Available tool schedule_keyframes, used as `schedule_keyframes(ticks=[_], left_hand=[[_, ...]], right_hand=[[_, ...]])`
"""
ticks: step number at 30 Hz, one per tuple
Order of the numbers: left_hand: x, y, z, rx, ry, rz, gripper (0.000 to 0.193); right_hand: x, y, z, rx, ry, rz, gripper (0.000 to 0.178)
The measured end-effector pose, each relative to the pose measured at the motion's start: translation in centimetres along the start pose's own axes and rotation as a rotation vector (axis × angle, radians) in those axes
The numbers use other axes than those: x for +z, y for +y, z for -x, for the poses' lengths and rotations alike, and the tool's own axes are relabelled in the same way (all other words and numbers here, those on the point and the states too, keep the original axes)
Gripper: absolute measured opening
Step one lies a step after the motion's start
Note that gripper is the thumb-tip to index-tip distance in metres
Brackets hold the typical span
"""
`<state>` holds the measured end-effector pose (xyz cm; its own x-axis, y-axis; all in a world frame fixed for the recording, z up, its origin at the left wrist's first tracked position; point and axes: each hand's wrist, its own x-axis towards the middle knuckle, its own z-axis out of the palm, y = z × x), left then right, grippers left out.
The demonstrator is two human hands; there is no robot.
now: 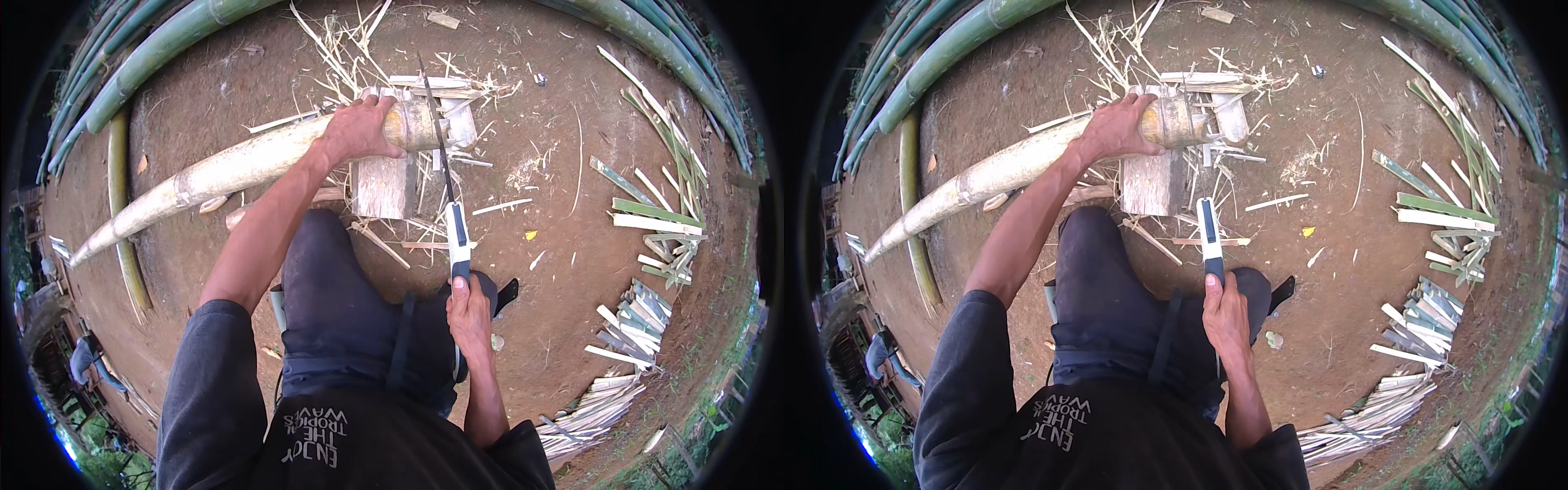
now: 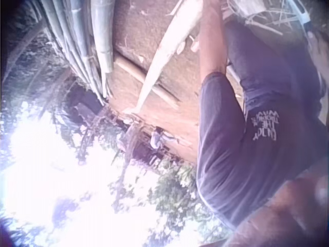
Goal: The person uses a hand saw to cut a long bamboo pole that is resting on a wooden block. They saw through the pole, then pick up a thin bamboo strip and place it on the pole before resuming the cutting process.
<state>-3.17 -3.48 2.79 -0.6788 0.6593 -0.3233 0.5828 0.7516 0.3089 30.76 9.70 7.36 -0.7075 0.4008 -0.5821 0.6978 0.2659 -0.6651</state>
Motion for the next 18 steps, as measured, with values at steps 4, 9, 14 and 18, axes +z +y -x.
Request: schedule_keyframes(ticks=[4, 9, 14, 18], left_hand=[[0.1, 0.0, 0.2, 0.038, -0.035, 0.033, 0.102], [-0.3, 1.0, 0.6, 0.012, -0.096, 0.026, 0.102], [1.1, 0.6, 1.4, 0.087, 0.101, -0.059, 0.101], [0.2, 1.4, 1.2, 0.038, 0.026, -0.069, 0.1]], right_hand=[[0.3, 0.1, 0.4, 0.015, 0.009, -0.001, 0.061], [0.7, 0.3, 0.5, 0.054, -0.002, -0.03, 0.062], [1.2, 0.1, 0.0, 0.005, 0.009, 0.001, 0.063], [1.2, -0.5, -0.8, -0.002, 0.01, 0.049, 0.061]])
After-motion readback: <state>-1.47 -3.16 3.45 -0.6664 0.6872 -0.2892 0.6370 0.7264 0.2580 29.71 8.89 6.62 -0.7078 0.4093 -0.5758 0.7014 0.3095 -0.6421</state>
